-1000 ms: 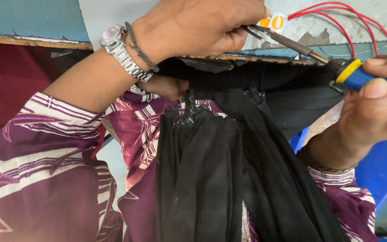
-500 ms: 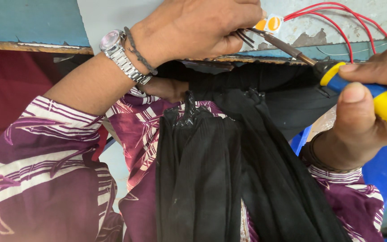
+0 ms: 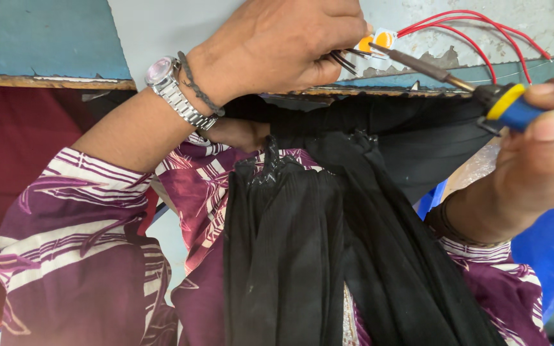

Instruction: The person solders red and black wires onto small square LED light chips at a workbench, holding a soldering iron in one hand and positioning a wire against a chip with the other. They work through a series of chips one at a time, occasionally reaching for new wires or chips and setting finished assemblies aside.

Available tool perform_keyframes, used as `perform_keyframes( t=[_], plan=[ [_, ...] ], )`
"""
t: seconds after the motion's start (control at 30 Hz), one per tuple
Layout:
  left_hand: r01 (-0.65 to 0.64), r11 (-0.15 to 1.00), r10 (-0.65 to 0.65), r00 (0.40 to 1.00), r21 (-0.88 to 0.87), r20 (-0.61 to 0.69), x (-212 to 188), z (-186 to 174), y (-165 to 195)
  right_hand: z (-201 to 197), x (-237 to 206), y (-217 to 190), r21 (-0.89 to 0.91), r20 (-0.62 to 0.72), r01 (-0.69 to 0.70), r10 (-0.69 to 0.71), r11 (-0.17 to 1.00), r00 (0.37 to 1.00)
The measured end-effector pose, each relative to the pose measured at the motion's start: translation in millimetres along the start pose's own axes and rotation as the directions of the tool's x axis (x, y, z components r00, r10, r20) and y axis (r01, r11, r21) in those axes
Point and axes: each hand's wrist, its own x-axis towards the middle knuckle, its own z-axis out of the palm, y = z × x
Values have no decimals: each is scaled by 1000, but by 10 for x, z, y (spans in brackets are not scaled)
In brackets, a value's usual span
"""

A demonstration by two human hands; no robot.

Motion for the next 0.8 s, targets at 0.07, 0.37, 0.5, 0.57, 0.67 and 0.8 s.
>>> perform_keyframes(
  t=[0.07,0.37,0.5,0.57,0.67,0.8],
  plan=[
    [-6,1000,6,1000,6,-17,-3,2,0,-45,7,59,41,-49,-27,29,999,998],
    [-38,999,39,999,21,-32,7,25,-25,171,55,-206,-12,25,-36,36,999,999],
    [-52,998,53,998,24,-18,21,23,-33,282,132,-349,-28,61,-50,51,998,997],
    [-60,998,61,998,29,-16,28,19,-35,303,175,-377,-22,86,-52,54,998,995],
    [-67,997,68,997,43,-21,36,19,-34,297,224,-401,-78,130,-25,35,997,991],
    [-67,997,68,998,49,-15,34,26,-34,286,245,-447,-112,162,-4,22,994,987]
  ],
)
